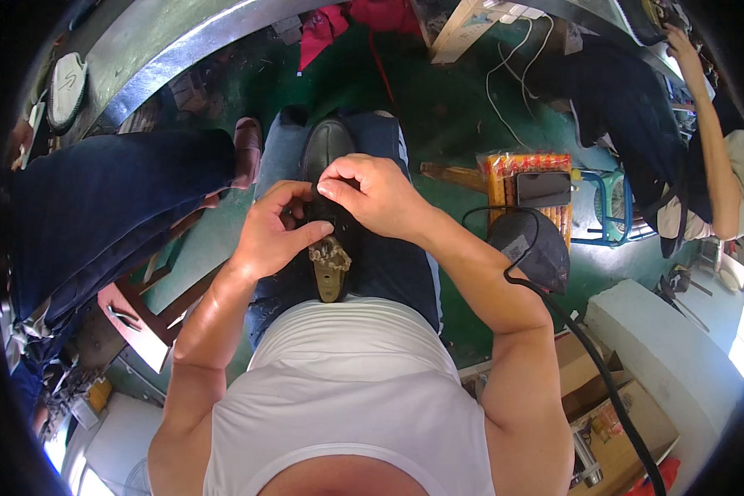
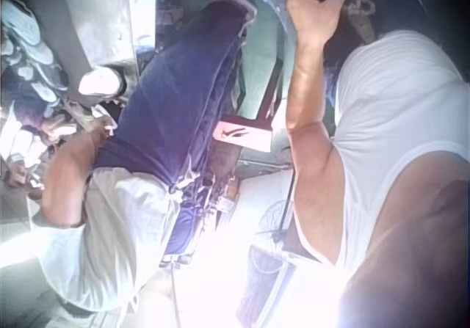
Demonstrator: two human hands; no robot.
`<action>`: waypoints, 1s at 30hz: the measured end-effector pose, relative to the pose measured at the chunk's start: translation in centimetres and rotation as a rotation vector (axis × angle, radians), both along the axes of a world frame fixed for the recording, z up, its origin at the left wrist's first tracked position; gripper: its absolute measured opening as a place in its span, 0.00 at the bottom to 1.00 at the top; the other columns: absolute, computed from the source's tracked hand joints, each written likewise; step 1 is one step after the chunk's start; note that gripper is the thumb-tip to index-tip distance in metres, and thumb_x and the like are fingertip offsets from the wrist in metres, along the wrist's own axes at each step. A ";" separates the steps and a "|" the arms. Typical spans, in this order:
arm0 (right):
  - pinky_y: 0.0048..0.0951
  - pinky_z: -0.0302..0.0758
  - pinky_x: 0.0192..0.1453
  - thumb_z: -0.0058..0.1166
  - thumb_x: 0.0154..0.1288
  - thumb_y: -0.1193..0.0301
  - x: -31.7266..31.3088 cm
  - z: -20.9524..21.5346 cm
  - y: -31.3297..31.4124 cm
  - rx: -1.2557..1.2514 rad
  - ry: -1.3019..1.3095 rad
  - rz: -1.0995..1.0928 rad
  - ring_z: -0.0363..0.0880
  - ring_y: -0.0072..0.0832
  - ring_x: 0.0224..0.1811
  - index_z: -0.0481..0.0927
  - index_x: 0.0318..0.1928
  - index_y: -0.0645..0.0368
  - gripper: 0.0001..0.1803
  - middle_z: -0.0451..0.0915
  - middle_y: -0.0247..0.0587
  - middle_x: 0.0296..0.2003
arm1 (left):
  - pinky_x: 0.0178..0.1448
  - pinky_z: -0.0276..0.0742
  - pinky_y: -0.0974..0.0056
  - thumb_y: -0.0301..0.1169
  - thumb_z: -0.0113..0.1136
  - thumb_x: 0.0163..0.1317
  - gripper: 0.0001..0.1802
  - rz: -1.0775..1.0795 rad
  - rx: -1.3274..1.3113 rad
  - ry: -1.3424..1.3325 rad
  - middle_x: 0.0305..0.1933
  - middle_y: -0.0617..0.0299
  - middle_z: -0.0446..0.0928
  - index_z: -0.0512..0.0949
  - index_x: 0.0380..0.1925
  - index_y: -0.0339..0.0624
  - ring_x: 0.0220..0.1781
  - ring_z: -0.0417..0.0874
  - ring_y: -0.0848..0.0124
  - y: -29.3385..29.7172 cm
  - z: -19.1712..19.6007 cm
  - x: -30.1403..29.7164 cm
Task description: The recorder is assembling and finishing shoes at a factory workstation, using pliers to pull material and tying laces.
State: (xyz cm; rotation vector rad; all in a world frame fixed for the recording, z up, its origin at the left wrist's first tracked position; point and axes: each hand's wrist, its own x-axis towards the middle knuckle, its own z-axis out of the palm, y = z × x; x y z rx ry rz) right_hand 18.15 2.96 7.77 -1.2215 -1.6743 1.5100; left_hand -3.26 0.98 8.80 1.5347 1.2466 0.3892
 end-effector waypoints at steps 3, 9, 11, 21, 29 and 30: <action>0.23 0.73 0.41 0.53 0.72 0.71 0.0 -0.2 -0.2 -0.025 0.024 -0.058 0.74 0.17 0.35 0.82 0.43 0.63 0.08 0.80 0.32 0.33 | 0.53 0.77 0.67 0.30 0.75 0.50 0.43 0.215 -0.085 -0.047 0.63 0.54 0.70 0.66 0.67 0.38 0.56 0.74 0.69 -0.9 0.6 0.1; 0.20 0.70 0.39 0.53 0.72 0.72 2.7 -2.3 -2.0 -0.127 -0.058 -0.234 0.70 0.14 0.32 0.82 0.46 0.61 0.08 0.75 0.27 0.30 | 0.81 0.42 0.50 0.46 0.74 0.52 0.56 -0.109 -0.006 0.103 0.78 0.35 0.45 0.52 0.72 0.27 0.81 0.44 0.45 -6.0 1.5 0.4; 0.19 0.69 0.39 0.53 0.72 0.71 3.1 -2.8 -2.9 -0.163 -0.021 -0.241 0.70 0.14 0.32 0.81 0.46 0.60 0.08 0.75 0.27 0.31 | 0.76 0.54 0.53 0.41 0.69 0.58 0.51 -0.031 0.008 0.045 0.76 0.41 0.51 0.51 0.73 0.29 0.77 0.53 0.52 -6.6 -0.8 0.0; 0.22 0.69 0.21 0.50 0.73 0.46 2.9 -0.9 -4.4 -0.534 -0.049 -0.250 0.71 0.18 0.16 0.79 0.27 0.64 0.31 0.76 0.36 0.20 | 0.29 0.67 0.74 0.50 0.48 0.75 0.23 0.318 -0.234 -0.209 0.29 0.64 0.76 0.77 0.37 0.40 0.27 0.75 0.78 -3.7 0.2 -2.9; 0.22 0.71 0.22 0.55 0.72 0.53 1.0 -3.4 -3.6 -0.726 0.169 -0.273 0.75 0.19 0.20 0.79 0.31 0.63 0.23 0.78 0.36 0.22 | 0.25 0.63 0.73 0.44 0.55 0.73 0.20 0.314 -0.436 -0.320 0.21 0.70 0.71 0.73 0.25 0.44 0.21 0.69 0.80 -3.7 0.3 -0.7; 0.23 0.73 0.25 0.57 0.71 0.57 0.9 -3.5 -3.7 -0.633 0.279 -0.347 0.78 0.20 0.24 0.80 0.34 0.63 0.19 0.79 0.36 0.25 | 0.25 0.63 0.73 0.44 0.55 0.73 0.20 0.315 -0.438 -0.318 0.21 0.70 0.71 0.73 0.25 0.44 0.21 0.69 0.80 -3.7 0.5 -0.7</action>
